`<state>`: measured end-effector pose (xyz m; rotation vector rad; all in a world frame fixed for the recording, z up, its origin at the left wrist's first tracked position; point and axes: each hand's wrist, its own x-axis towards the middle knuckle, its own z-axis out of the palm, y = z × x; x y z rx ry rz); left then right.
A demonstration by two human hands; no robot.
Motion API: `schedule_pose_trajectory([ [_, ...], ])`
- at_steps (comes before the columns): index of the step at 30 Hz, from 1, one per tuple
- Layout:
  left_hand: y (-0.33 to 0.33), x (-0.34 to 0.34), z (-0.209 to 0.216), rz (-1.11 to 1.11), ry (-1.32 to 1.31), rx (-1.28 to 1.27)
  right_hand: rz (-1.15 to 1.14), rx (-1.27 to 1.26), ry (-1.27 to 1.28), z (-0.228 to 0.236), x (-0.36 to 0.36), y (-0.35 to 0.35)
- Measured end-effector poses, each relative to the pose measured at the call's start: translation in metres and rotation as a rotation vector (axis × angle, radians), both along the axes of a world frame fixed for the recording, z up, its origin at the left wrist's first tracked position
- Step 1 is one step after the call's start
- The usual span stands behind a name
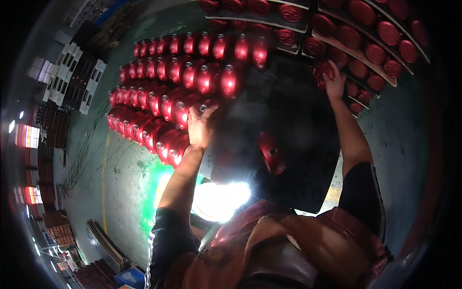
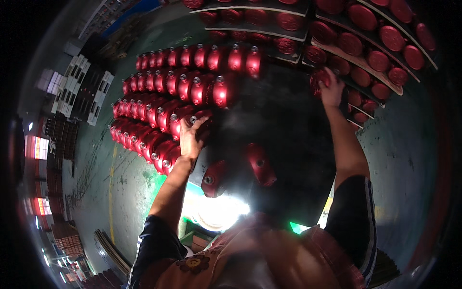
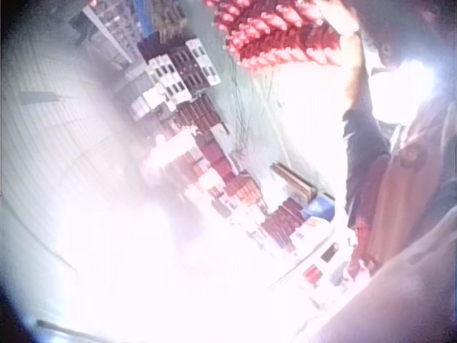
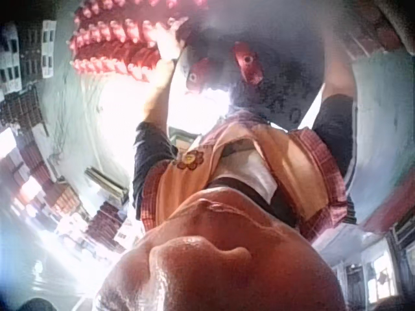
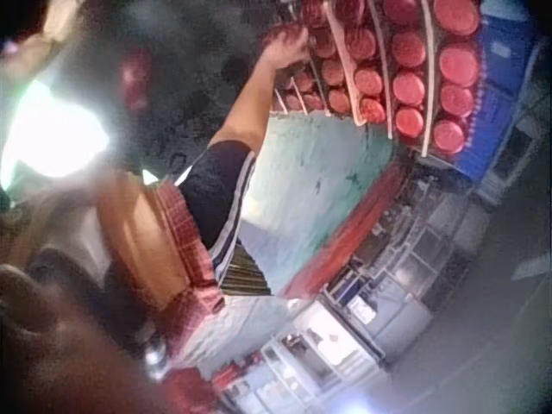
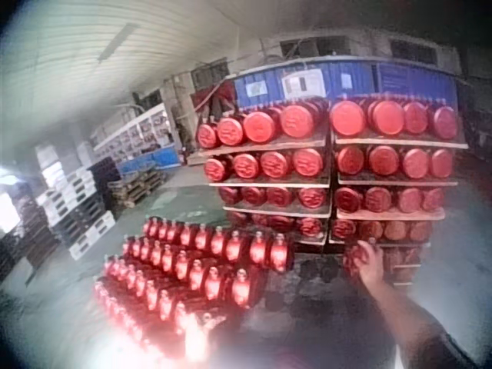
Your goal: The person repeatedly picks up red decorative ornaments from a multi-tiered rack and places them onto a metal tray. The worker handles the items one at a time, moving between the rack and the tray in a continuous loop.
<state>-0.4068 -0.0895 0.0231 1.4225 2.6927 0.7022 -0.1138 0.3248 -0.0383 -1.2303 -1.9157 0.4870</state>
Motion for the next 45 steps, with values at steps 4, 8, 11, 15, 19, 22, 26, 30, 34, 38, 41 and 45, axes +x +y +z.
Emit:
schedule_pose_trajectory([
  [4, -0.036, 0.009, 0.045, 0.002, -0.061, 0.432, 0.251, -0.227, 0.646, 0.062, 0.031, -0.046],
  [8, -0.137, 0.026, 0.084, 0.286, -0.575, 0.822, 0.574, -0.556, 1.112, 0.136, 0.04, -0.155],
  [11, -0.211, 0.041, 0.08, 0.252, -0.968, 1.209, 0.823, -0.967, 1.317, 0.16, 0.012, -0.257],
  [15, -0.3, 0.072, 0.028, 0.414, -1.285, 1.435, 0.946, -1.532, 1.306, 0.145, -0.038, -0.408],
  [19, -0.391, 0.099, -0.047, 0.354, -1.772, 1.688, 0.996, -1.974, 1.208, 0.103, -0.062, -0.536],
  [22, -0.45, 0.109, -0.1, 0.188, -2.132, 1.888, 1.033, -2.259, 1.168, 0.07, -0.076, -0.605],
  [26, -0.497, 0.106, -0.151, 0.028, -2.36, 2.046, 1.172, -2.582, 1.168, 0.034, -0.124, -0.667],
  [30, -0.526, 0.101, -0.171, -0.036, -2.421, 2.133, 1.39, -2.791, 1.179, 0.014, -0.181, -0.707],
  [34, -0.541, 0.096, -0.174, 0.005, -2.364, 2.12, 1.51, -2.84, 1.142, 0.003, -0.201, -0.727],
  [38, -0.545, 0.095, -0.176, -0.031, -2.404, 2.121, 1.344, -3.038, 1.028, 0.008, -0.189, -0.734],
  [41, -0.544, 0.098, -0.177, -0.005, -2.402, 2.117, 1.202, -3.157, 1.061, 0.02, -0.174, -0.728],
  [45, -0.543, 0.104, -0.175, 0.024, -2.447, 1.941, 1.067, -2.84, 1.067, 0.021, -0.141, -0.701],
])
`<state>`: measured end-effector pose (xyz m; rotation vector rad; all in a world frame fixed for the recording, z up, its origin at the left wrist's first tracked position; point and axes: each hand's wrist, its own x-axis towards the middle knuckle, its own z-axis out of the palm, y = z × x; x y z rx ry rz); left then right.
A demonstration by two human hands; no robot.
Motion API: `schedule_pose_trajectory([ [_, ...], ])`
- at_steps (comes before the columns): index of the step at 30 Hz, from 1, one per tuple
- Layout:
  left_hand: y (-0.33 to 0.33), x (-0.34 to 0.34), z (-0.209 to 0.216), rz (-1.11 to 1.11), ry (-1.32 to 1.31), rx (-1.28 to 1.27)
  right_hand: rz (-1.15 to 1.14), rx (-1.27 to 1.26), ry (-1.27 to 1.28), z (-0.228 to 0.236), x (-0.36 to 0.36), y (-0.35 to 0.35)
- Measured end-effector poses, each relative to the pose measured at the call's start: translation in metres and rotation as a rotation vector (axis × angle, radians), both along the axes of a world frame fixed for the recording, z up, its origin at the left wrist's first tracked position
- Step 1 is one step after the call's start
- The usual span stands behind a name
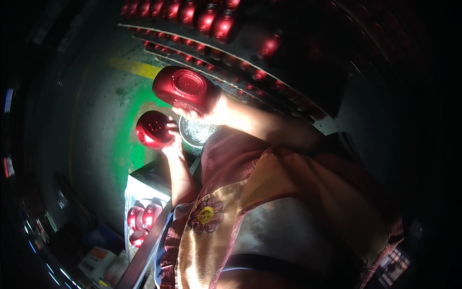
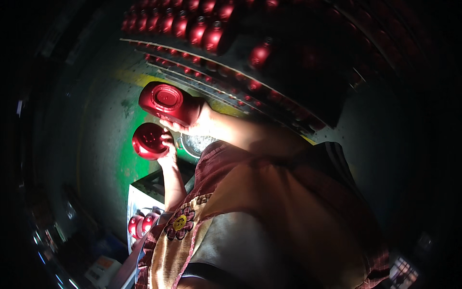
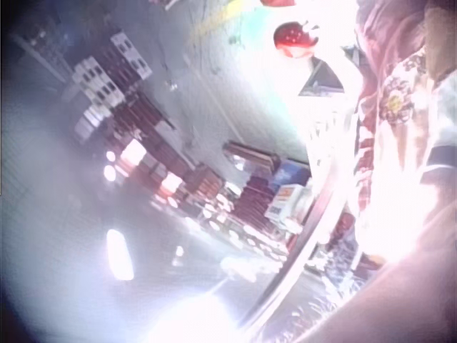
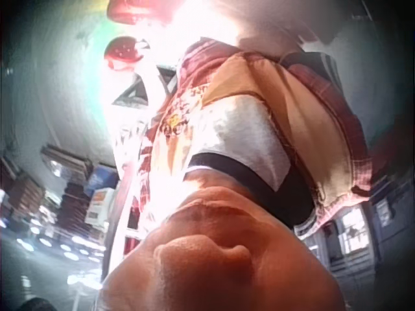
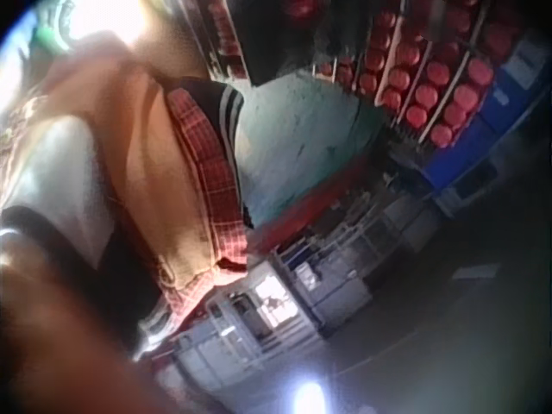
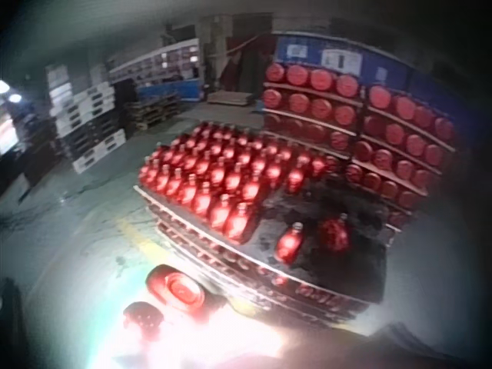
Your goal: The person repeatedly picks up red decorative ornaments from a multi-tiered rack and places them onto a metal tray. The worker handles the items one at a time, moving between the rack and the tray in a continuous loop.
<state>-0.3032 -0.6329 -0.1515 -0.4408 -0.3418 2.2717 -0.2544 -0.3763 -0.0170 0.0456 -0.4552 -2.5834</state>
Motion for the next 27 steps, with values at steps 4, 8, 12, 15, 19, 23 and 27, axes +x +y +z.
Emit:
schedule_pose_trajectory([
  [4, 0.003, -0.003, 0.012, -0.079, 0.111, -0.073, -0.313, 0.375, -0.079, -0.003, 0.081, 0.075],
  [8, 0.035, -0.015, 0.049, -0.162, 0.367, -0.176, -0.83, 0.783, -0.144, 0.044, 0.203, 0.184],
  [12, 0.118, -0.016, 0.123, -0.073, 0.717, -0.97, -1.177, 1.755, -0.481, 0.102, 0.297, 0.258],
  [15, 0.216, 0.0, 0.175, -0.171, 1.246, -1.026, -1.15, 2.519, -0.732, 0.088, 0.302, 0.282],
  [19, 0.336, 0.062, 0.196, 0.088, 2.102, -1.228, -1.058, 3.011, -0.881, 0.042, 0.285, 0.306],
  [23, 0.395, 0.102, 0.184, 0.117, 2.221, -1.446, -0.972, 3.002, -0.907, 0.022, 0.275, 0.32],
  [27, 0.423, 0.12, 0.173, 0.11, 2.19, -1.635, -0.837, 3.002, -0.812, 0.027, 0.277, 0.315],
])
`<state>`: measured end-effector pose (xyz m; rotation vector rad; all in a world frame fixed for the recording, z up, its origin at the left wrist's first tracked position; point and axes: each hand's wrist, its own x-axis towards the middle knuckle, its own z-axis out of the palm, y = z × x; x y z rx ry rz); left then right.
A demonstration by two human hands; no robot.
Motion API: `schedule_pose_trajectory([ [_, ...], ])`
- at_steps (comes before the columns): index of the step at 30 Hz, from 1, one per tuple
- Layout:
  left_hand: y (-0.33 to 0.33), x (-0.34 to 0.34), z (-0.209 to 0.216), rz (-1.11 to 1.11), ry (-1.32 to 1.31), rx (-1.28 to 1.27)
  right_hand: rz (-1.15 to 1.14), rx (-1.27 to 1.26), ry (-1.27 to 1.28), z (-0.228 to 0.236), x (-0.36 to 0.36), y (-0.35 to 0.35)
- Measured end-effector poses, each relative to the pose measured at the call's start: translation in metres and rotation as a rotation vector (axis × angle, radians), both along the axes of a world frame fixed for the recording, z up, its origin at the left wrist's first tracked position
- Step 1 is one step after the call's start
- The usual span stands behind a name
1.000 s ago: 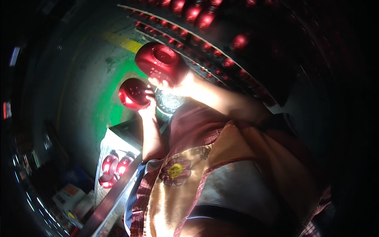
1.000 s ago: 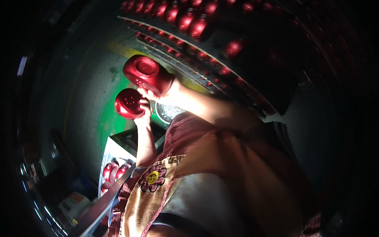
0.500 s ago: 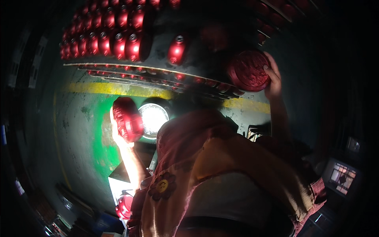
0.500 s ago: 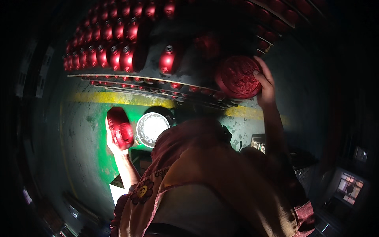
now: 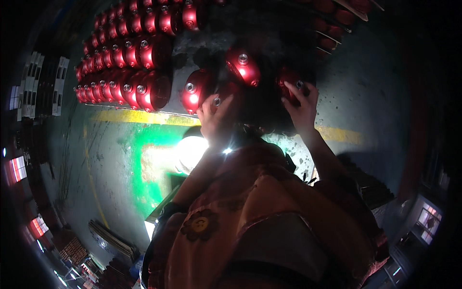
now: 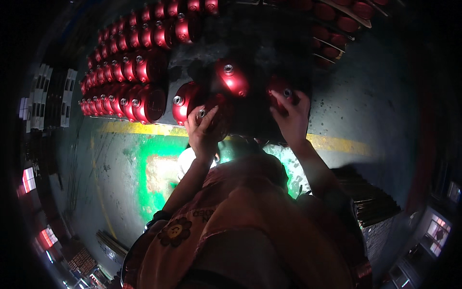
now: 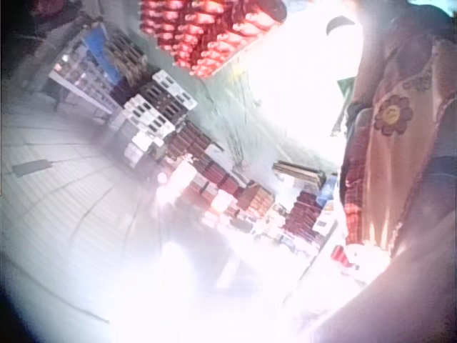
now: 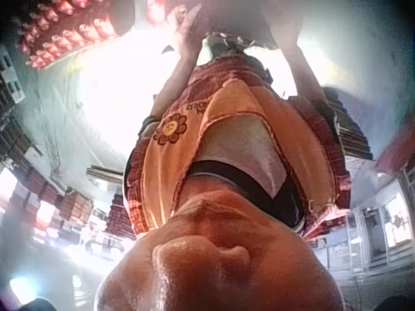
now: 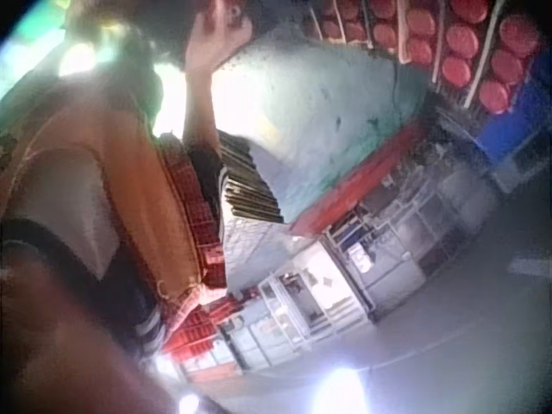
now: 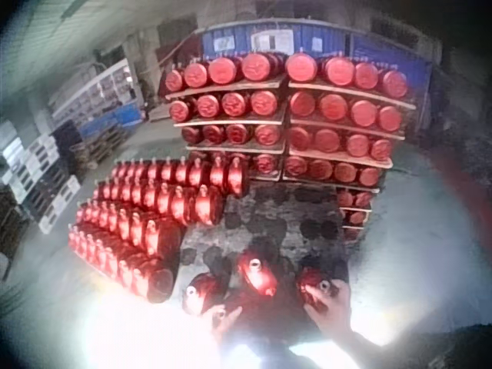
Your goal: The person repeatedly picks up red decorative ornaments from a multi-tiered rack and places them onto a metal tray. The worker handles the items one at a time, moving between the rack and the tray in a continuous loop.
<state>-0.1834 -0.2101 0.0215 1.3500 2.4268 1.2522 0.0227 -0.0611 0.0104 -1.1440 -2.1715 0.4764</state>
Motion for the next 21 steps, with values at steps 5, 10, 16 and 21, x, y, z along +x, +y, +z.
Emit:
schedule_pose_trajectory([
  [5, 0.014, 0.017, 0.005, 0.035, 0.049, -0.09, 0.197, 0.009, 0.011, 0.024, 0.007, 0.021],
  [10, 0.015, -0.005, 0.014, -0.29, 0.09, 0.005, 0.671, -0.145, -0.005, 0.044, -0.006, 0.084],
  [16, 0.009, -0.031, 0.016, -0.327, -0.14, -0.009, 0.812, -0.233, 0.108, 0.033, -0.033, 0.09],
  [21, 0.006, -0.028, 0.009, -0.157, -0.087, 0.085, 0.583, -0.425, 0.297, 0.033, -0.05, 0.102],
])
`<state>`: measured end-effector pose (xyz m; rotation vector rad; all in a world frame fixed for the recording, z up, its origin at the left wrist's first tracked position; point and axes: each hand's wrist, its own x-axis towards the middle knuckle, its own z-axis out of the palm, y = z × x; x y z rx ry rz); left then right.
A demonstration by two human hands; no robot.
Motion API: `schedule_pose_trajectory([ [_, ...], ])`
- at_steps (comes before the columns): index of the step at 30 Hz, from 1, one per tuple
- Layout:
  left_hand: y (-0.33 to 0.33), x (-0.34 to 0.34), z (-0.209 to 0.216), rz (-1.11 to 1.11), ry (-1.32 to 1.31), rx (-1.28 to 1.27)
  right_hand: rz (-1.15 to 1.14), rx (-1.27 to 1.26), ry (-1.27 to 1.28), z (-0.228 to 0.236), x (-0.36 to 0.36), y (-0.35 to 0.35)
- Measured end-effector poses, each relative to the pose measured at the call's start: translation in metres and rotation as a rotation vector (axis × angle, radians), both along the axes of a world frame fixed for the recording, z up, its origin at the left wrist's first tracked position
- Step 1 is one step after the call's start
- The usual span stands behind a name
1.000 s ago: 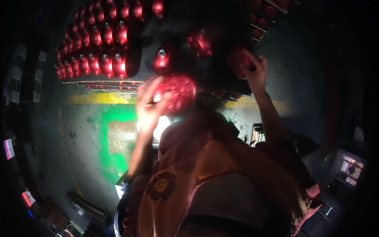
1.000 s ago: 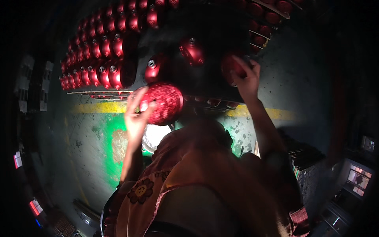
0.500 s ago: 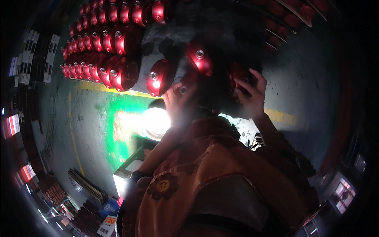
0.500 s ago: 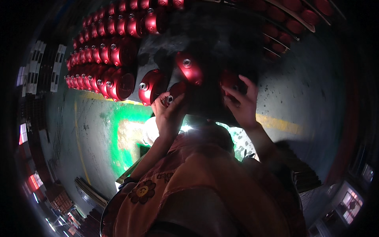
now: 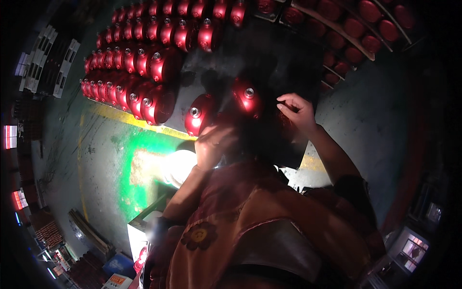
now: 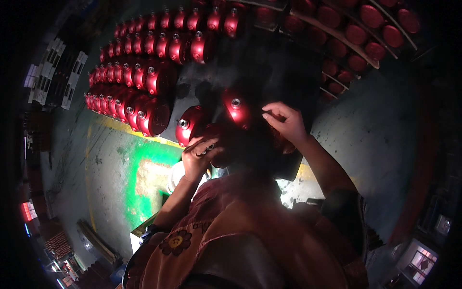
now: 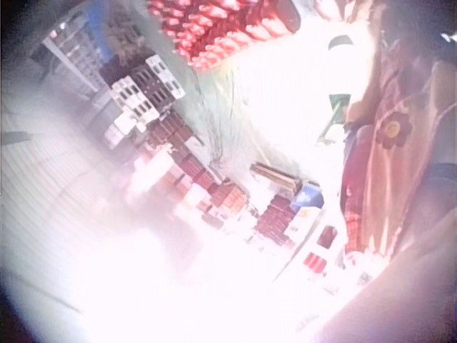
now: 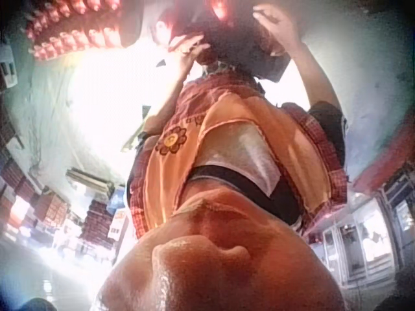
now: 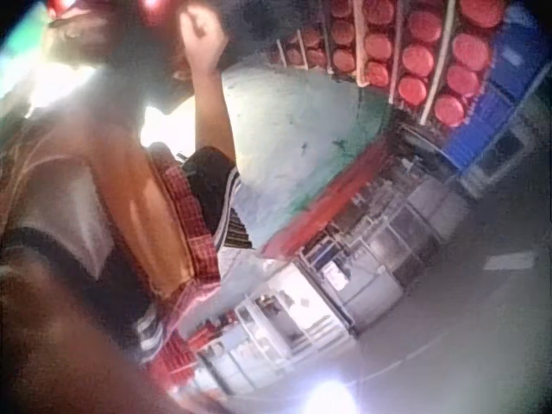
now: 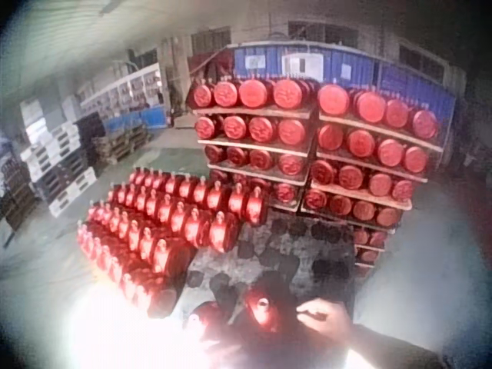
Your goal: The person repeatedly picks up red decorative ornaments from a multi-tiered rack and places them onto a metal tray. The worker handles the items one at a time, moving between the rack and the tray in a continuous loop.
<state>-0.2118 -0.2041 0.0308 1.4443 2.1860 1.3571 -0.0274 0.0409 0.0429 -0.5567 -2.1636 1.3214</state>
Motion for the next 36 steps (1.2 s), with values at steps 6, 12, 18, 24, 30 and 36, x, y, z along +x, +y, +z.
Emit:
schedule_pose_trajectory([
  [6, 0.025, 0.0, -0.009, 0.033, 0.089, 0.147, 0.076, 0.166, -0.087, 0.008, -0.036, 0.02],
  [12, 0.025, -0.012, -0.009, -0.124, 0.113, 0.191, 0.317, 0.189, -0.342, 0.009, -0.062, 0.026],
  [18, 0.038, -0.028, 0.001, -0.229, 0.094, 0.14, 0.405, 0.189, -0.415, 0.004, -0.08, 0.022],
  [24, 0.027, -0.102, 0.026, -0.288, 0.113, 0.092, 0.419, 0.137, -0.349, 0.006, -0.085, 0.022],
  [30, 0.054, -0.125, 0.009, -0.646, -0.123, 0.014, 0.363, 0.149, -0.357, 0.009, -0.085, 0.016],
  [36, 0.045, -0.108, 0.016, -0.675, -0.112, -0.036, 0.226, 0.126, -0.398, 0.005, -0.075, 0.009],
])
